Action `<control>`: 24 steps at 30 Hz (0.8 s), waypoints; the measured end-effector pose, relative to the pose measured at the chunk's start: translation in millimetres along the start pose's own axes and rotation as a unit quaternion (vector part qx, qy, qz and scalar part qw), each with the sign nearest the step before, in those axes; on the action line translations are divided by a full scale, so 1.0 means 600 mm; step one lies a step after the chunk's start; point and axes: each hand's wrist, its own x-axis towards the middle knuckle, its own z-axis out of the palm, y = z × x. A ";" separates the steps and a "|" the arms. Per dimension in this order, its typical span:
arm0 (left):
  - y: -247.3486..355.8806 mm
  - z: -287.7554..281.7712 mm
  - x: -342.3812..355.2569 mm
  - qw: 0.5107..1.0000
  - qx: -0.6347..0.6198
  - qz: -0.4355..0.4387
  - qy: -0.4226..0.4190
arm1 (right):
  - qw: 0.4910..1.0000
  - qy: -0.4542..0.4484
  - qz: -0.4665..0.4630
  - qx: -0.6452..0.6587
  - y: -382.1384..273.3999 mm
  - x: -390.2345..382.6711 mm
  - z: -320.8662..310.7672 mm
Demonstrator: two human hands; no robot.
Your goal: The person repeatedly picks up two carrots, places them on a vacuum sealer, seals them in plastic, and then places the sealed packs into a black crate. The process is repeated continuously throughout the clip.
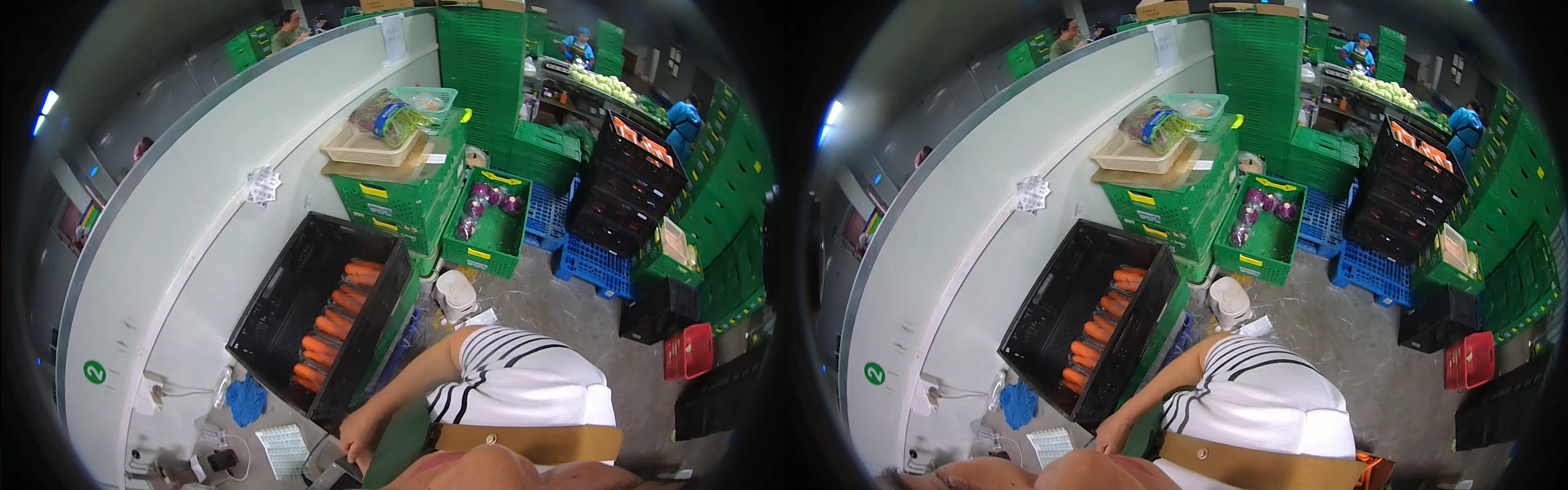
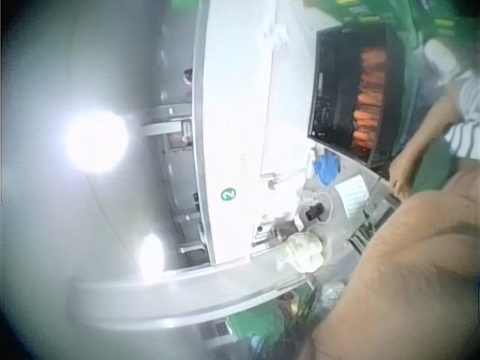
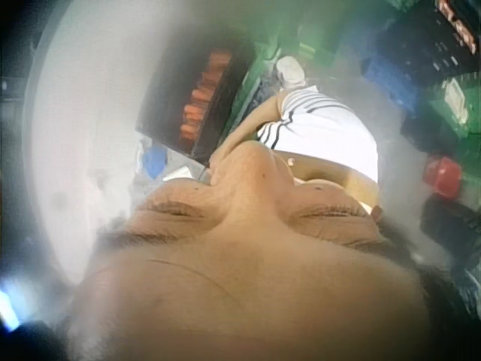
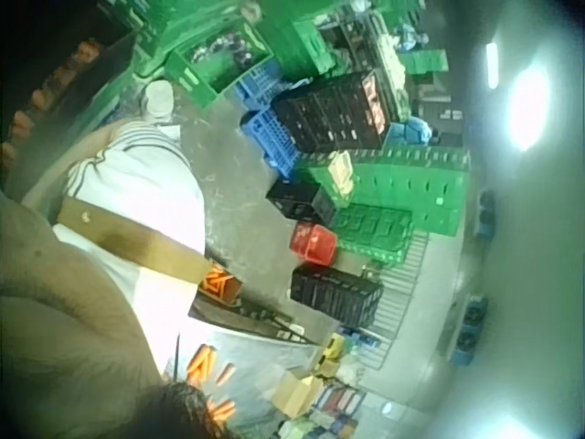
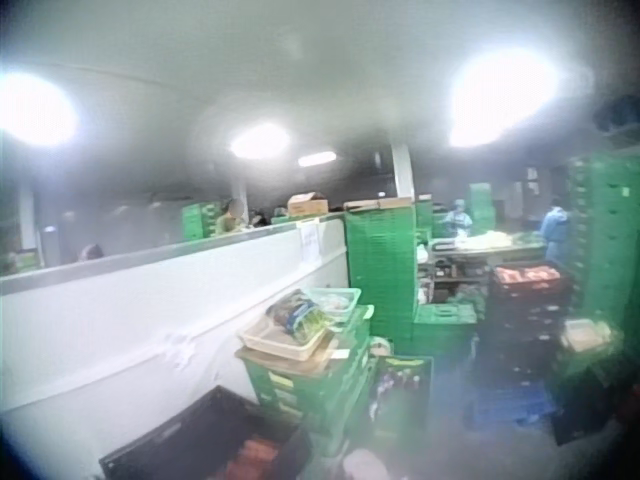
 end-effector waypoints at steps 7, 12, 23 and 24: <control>-0.018 -0.049 -0.133 0.995 0.040 -0.026 0.088 | 0.791 -0.154 0.115 0.581 -0.101 0.004 0.069; -0.022 -0.050 -0.211 0.991 0.060 -0.006 0.119 | 0.817 -0.130 0.035 0.561 -0.128 0.006 0.158; 0.017 -0.104 -0.250 0.936 0.017 0.099 0.337 | 0.885 -0.048 -0.123 0.447 -0.118 0.091 0.198; 0.026 -0.121 -0.267 0.925 -0.035 0.047 0.375 | 0.910 -0.036 -0.027 0.413 -0.148 0.115 0.193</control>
